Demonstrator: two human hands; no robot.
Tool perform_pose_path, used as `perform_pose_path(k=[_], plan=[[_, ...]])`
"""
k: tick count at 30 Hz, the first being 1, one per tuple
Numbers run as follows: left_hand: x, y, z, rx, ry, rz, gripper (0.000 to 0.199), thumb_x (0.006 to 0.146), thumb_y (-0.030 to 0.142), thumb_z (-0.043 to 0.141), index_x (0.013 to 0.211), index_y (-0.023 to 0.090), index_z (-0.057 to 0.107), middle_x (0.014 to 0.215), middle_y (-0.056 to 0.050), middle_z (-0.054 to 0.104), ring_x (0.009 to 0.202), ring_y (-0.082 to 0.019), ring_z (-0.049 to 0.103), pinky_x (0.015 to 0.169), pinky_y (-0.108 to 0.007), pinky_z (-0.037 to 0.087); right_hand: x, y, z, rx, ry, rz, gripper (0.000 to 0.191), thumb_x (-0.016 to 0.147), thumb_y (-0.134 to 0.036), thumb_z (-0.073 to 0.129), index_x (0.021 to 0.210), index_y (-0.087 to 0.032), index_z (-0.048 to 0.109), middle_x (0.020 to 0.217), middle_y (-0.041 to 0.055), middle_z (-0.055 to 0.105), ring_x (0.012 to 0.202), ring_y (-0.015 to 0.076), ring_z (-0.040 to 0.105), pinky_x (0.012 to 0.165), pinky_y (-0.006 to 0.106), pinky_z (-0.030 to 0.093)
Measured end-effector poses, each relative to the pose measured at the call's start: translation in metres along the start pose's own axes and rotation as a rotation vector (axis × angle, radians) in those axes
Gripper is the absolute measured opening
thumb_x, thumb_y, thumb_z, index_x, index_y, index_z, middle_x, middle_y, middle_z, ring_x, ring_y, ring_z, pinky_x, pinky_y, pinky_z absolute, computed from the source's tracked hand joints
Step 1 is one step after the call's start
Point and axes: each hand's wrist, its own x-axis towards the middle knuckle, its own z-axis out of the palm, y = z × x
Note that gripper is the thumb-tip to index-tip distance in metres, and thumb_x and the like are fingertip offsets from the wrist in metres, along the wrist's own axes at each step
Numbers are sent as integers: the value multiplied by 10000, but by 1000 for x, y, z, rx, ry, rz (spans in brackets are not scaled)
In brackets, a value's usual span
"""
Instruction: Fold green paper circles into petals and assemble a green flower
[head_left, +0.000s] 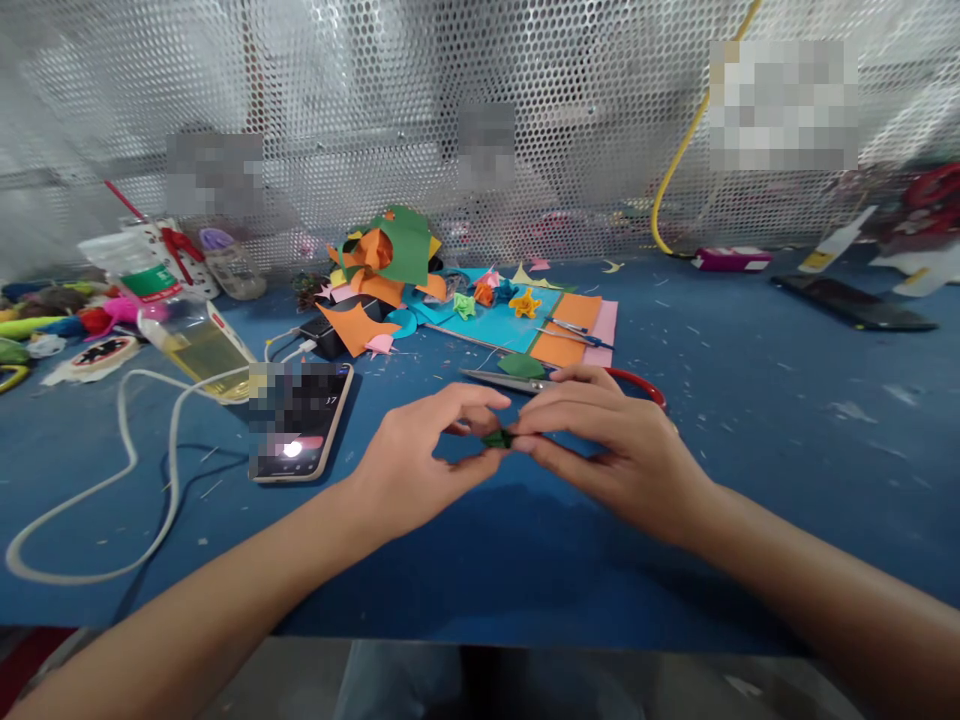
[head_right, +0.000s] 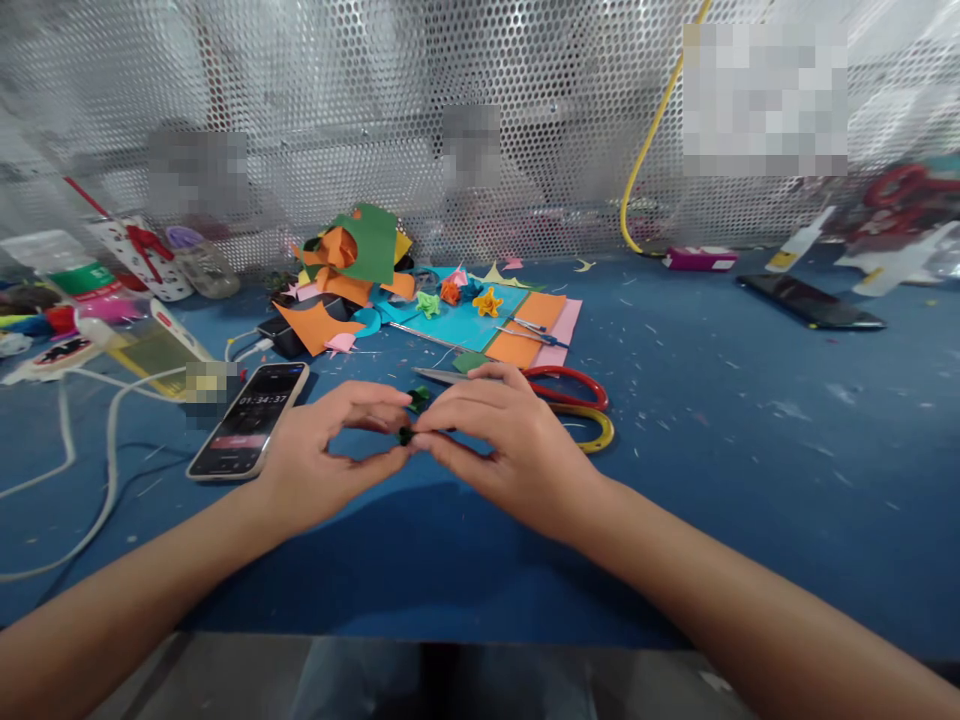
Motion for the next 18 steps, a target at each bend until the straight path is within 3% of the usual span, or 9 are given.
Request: perform_pose_path(k=[5, 8, 14, 18], plan=[[0, -4, 1, -143, 69, -51, 254, 717, 126, 653, 957, 186, 591, 776, 4, 681, 713, -106, 661, 621, -175, 568, -1, 2, 3, -25, 11, 93, 159, 754, -222, 653, 904, -228, 603, 757, -15, 688, 722, 152, 636, 837, 365, 449], [1, -4, 0, -210, 100, -100, 242, 711, 168, 685, 936, 186, 599, 789, -5, 681, 718, -111, 661, 576, -160, 560, -2, 3, 5, 15, 3, 152, 170, 762, -196, 631, 930, -211, 611, 810, 3, 695, 730, 147, 640, 756, 308, 503], [6, -3, -2, -410, -50, -276, 342, 712, 132, 669, 1026, 182, 544, 795, -15, 675, 702, -126, 666, 557, -183, 554, -2, 2, 6, 118, 50, 275, 172, 776, -160, 594, 946, -183, 607, 868, 8, 698, 752, 122, 655, 701, 217, 534], [6, -6, 0, -427, -56, -302, 301, 719, 138, 660, 1004, 168, 566, 785, -26, 685, 714, -131, 668, 577, -189, 553, -3, 1, 9, 174, 54, 299, 215, 757, -165, 612, 970, -192, 597, 859, 5, 694, 754, 134, 661, 698, 234, 547]])
